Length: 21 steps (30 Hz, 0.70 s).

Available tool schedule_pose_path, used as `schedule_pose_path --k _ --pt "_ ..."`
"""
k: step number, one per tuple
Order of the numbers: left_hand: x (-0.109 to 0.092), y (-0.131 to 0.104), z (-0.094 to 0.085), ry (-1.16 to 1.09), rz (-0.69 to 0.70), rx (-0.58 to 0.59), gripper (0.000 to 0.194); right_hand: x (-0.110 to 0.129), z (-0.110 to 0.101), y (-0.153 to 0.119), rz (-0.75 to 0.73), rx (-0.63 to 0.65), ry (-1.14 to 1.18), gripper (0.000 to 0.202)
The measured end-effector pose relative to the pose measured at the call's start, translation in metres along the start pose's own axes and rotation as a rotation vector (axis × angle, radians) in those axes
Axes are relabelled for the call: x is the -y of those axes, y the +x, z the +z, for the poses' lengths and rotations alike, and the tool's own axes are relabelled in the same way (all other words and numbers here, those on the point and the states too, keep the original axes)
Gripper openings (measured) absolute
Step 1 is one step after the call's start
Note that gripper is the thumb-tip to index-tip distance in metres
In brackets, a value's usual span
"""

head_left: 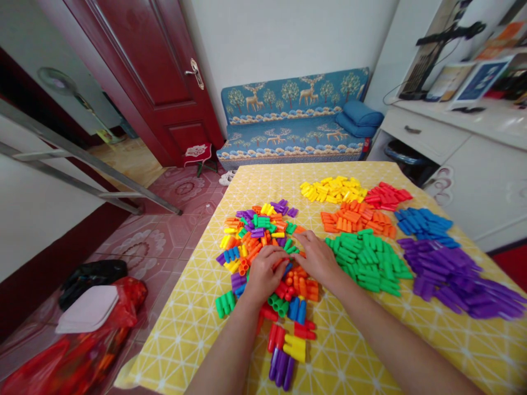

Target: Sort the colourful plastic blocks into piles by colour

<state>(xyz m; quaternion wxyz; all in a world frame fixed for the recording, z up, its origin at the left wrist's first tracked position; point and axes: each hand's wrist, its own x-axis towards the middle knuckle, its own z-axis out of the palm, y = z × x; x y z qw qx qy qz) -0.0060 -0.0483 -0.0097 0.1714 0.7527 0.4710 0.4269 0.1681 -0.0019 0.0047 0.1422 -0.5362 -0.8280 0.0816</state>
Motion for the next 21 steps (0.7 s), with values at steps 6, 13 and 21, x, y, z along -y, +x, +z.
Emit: schedule_pose_path --k 6,13,21 --pt "-0.0009 0.0002 -0.0003 -0.006 -0.002 -0.002 0.017 0.0036 0.0027 0.0092 0.006 0.054 0.029 0.044" --pt "-0.0006 -0.0003 0.0002 -0.013 -0.003 0.000 0.015 0.0023 0.0058 0.0063 0.001 0.059 0.136 0.024" --pt "0.0004 0.0000 0.0008 -0.005 -0.006 -0.003 0.016 0.0092 0.0084 0.0062 -0.147 0.141 0.238 0.028"
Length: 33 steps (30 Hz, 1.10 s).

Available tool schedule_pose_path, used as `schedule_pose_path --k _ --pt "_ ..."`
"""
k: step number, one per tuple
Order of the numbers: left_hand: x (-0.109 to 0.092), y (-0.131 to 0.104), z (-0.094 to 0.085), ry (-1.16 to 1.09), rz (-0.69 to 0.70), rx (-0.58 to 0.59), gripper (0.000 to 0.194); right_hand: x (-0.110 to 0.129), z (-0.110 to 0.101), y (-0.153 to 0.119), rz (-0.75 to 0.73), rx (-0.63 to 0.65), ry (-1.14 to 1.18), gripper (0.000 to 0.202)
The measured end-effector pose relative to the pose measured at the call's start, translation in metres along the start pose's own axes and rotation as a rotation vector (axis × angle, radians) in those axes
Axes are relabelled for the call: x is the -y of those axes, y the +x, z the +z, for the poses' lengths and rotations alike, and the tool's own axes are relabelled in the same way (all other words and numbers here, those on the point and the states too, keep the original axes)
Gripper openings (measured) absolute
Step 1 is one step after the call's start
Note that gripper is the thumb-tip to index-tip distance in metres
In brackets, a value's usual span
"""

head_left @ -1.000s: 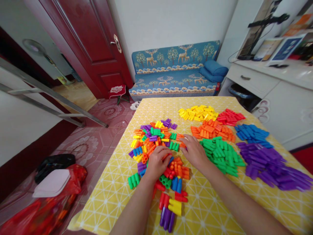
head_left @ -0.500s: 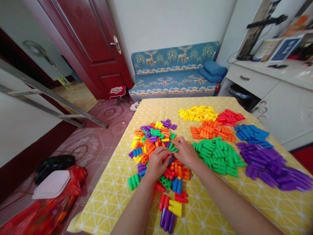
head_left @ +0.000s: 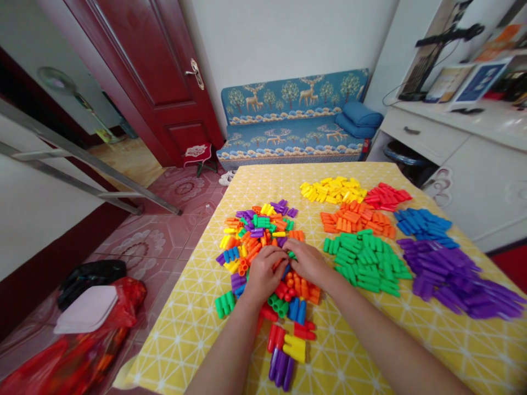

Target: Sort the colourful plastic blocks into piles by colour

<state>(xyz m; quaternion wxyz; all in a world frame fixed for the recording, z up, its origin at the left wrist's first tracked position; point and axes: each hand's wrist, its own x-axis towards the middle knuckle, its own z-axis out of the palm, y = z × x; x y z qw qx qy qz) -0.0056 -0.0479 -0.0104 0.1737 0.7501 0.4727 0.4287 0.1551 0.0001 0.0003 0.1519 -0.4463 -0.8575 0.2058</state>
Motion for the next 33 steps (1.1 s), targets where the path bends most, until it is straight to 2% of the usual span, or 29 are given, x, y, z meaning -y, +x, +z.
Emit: schedule_pose_path --k 6,11,14,20,33 --pt "0.001 0.001 0.000 0.028 0.004 -0.009 0.015 0.003 0.001 0.001 -0.019 0.009 0.023 0.037" --pt "0.002 0.000 0.001 0.037 -0.003 0.001 0.015 0.008 0.002 -0.001 0.062 0.000 0.008 0.037" --pt "0.002 0.000 0.001 0.034 -0.007 0.014 0.015 0.009 0.002 0.000 0.063 0.002 0.021 0.038" --pt "0.000 -0.001 -0.001 0.033 -0.020 0.026 0.015 0.008 0.001 0.002 0.056 0.022 -0.015 0.031" --pt "0.001 -0.001 0.001 0.032 -0.013 0.006 0.016 0.012 0.005 0.002 0.067 0.005 -0.076 0.034"
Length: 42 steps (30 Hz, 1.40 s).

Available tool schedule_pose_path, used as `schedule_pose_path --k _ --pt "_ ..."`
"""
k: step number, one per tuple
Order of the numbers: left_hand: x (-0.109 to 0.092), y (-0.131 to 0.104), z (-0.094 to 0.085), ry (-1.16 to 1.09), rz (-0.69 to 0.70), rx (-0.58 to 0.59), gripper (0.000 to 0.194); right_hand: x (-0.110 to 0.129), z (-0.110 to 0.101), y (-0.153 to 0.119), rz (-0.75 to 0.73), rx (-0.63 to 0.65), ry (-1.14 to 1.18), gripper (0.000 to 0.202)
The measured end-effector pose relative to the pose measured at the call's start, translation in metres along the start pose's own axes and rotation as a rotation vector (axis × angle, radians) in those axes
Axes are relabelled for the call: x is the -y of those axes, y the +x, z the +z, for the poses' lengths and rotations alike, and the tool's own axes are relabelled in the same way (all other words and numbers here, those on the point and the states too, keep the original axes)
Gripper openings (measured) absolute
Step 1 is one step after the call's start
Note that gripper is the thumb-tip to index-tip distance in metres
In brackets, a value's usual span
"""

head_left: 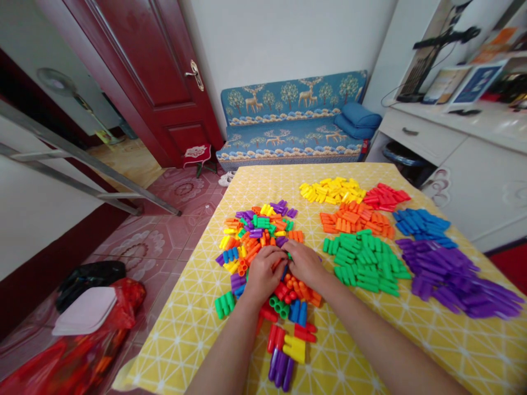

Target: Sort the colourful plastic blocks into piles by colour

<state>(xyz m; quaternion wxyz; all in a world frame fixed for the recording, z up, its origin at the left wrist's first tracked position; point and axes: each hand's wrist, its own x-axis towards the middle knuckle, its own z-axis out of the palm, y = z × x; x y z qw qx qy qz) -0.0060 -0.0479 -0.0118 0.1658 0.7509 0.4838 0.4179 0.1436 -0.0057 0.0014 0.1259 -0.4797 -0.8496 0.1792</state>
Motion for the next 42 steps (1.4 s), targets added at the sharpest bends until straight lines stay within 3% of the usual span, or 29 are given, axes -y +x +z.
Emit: schedule_pose_path --k 16,23,30,42 --pt "-0.001 0.001 -0.001 0.007 0.002 0.018 0.015 -0.007 -0.003 -0.003 -0.100 -0.039 -0.079 0.028" --pt "-0.002 0.001 -0.002 0.003 -0.002 0.023 0.015 -0.012 -0.016 -0.006 -0.070 -0.071 -0.049 0.020" --pt "-0.002 0.000 -0.002 0.025 -0.019 0.025 0.016 -0.022 -0.035 -0.017 0.001 -0.172 0.039 0.014" --pt "-0.001 -0.001 -0.001 0.038 -0.035 0.046 0.017 -0.064 -0.051 -0.036 0.101 -0.409 0.109 0.021"
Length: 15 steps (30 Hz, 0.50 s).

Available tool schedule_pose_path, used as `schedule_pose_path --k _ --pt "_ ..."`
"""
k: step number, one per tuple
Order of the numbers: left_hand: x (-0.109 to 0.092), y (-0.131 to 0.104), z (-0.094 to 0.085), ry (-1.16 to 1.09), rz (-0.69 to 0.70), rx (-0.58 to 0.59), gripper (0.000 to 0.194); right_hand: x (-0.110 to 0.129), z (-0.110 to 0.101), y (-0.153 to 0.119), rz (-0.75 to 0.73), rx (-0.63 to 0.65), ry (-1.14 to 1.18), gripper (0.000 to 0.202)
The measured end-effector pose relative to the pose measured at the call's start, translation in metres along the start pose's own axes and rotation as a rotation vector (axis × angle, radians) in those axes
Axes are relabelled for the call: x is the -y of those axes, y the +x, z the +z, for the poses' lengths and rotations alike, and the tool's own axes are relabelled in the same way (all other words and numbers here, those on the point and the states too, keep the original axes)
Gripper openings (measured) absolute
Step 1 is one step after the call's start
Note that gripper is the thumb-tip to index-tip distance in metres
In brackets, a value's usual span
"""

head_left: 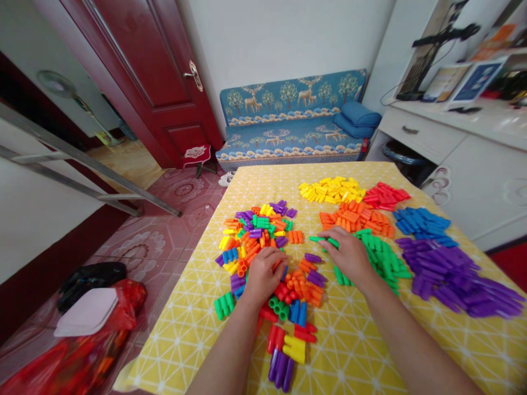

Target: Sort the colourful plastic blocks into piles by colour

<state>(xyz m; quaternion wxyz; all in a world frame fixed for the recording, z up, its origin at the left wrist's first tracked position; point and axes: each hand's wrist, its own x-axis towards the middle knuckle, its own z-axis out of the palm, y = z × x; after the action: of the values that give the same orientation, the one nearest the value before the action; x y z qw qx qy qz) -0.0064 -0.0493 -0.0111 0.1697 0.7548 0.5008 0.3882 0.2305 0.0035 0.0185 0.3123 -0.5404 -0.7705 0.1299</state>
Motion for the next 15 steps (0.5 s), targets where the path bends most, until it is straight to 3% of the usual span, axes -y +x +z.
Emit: schedule_pose_path --k 10,15 --pt "-0.001 0.001 -0.001 -0.005 0.012 -0.003 0.017 -0.041 -0.015 -0.004 0.088 -0.078 -0.127 0.024" --pt "0.000 0.001 -0.001 -0.003 0.016 -0.011 0.018 -0.047 -0.015 -0.004 0.090 -0.096 -0.155 0.025"
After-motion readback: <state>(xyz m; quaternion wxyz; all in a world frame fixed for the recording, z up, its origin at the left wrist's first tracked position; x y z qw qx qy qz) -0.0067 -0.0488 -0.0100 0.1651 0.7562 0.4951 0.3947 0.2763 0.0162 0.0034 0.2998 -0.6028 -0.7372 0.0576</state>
